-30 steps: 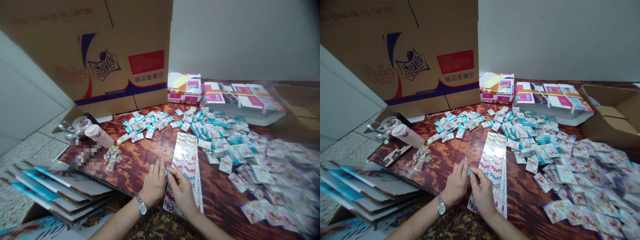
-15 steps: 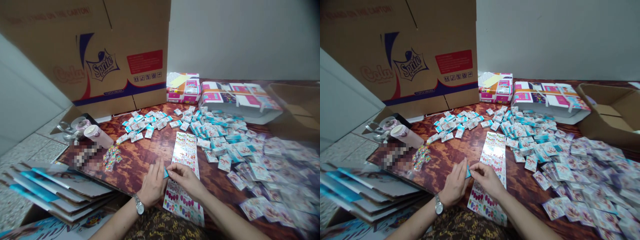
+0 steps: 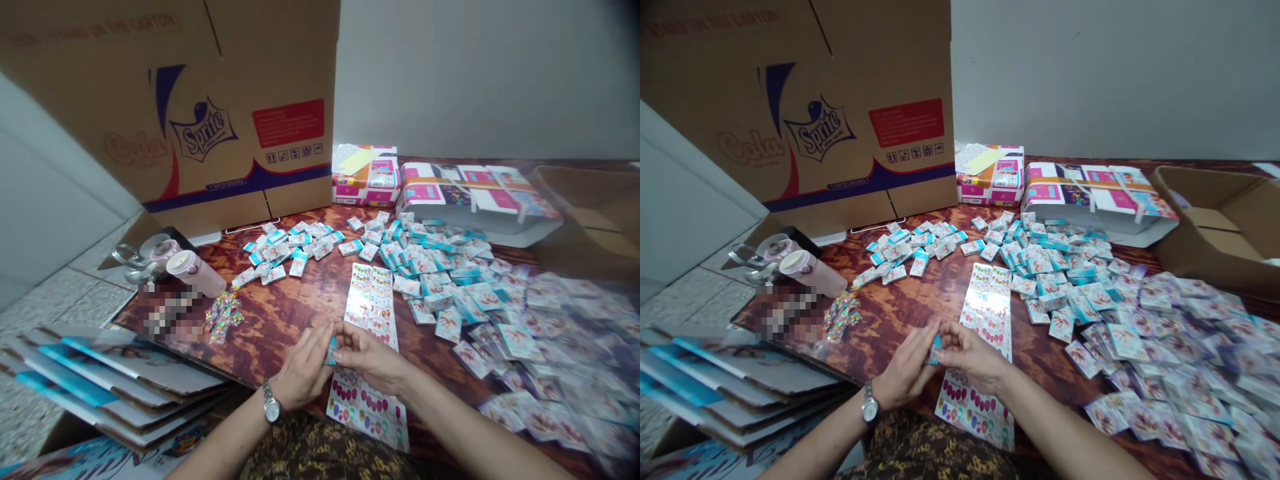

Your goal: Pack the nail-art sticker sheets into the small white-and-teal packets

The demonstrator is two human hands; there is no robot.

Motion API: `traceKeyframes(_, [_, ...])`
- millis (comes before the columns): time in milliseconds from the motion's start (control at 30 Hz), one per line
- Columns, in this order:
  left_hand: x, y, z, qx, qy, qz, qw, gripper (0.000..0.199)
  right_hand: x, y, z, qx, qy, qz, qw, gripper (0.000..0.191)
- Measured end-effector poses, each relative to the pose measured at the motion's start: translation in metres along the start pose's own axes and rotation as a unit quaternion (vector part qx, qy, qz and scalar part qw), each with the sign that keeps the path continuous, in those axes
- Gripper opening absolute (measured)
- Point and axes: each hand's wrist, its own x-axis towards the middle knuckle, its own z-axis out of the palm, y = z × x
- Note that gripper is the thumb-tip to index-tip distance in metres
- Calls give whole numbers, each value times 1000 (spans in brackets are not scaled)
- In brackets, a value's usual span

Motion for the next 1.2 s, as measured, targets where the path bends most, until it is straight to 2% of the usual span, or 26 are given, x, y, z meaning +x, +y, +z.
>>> traceKeyframes(200, [1,3,-2,-18,22,-45,999,61,-1,4,9,-9,51,-31,998,31])
traceKeyframes(300, [0,2,0,-3,23,-34,999,62,-1,7,10,-15,74,-42,996,29])
traceKeyframes(500, [0,0,2,8,33,-10,999,62,2,10,9,29,69,-24,997,27])
traceKeyframes(667, [-1,2,0,-11,31,-48,998,60,1,11,12,26,74,-30,996,30])
traceKeyframes(900, [-1,1,4,27,-1,-42,999,60,4,14,11,-48,97,-63,992,26])
traceKeyframes(1033, [1,3,5,2,5,-90,996,63,3,6,8,-108,67,-75,989,30])
traceKeyframes(1100, [1,4,7,-7,21,-115,993,65,2,2,7,-183,65,-96,976,34])
traceKeyframes(1200, [3,4,10,-16,30,-136,990,67,1,1,6,-323,80,-134,934,37])
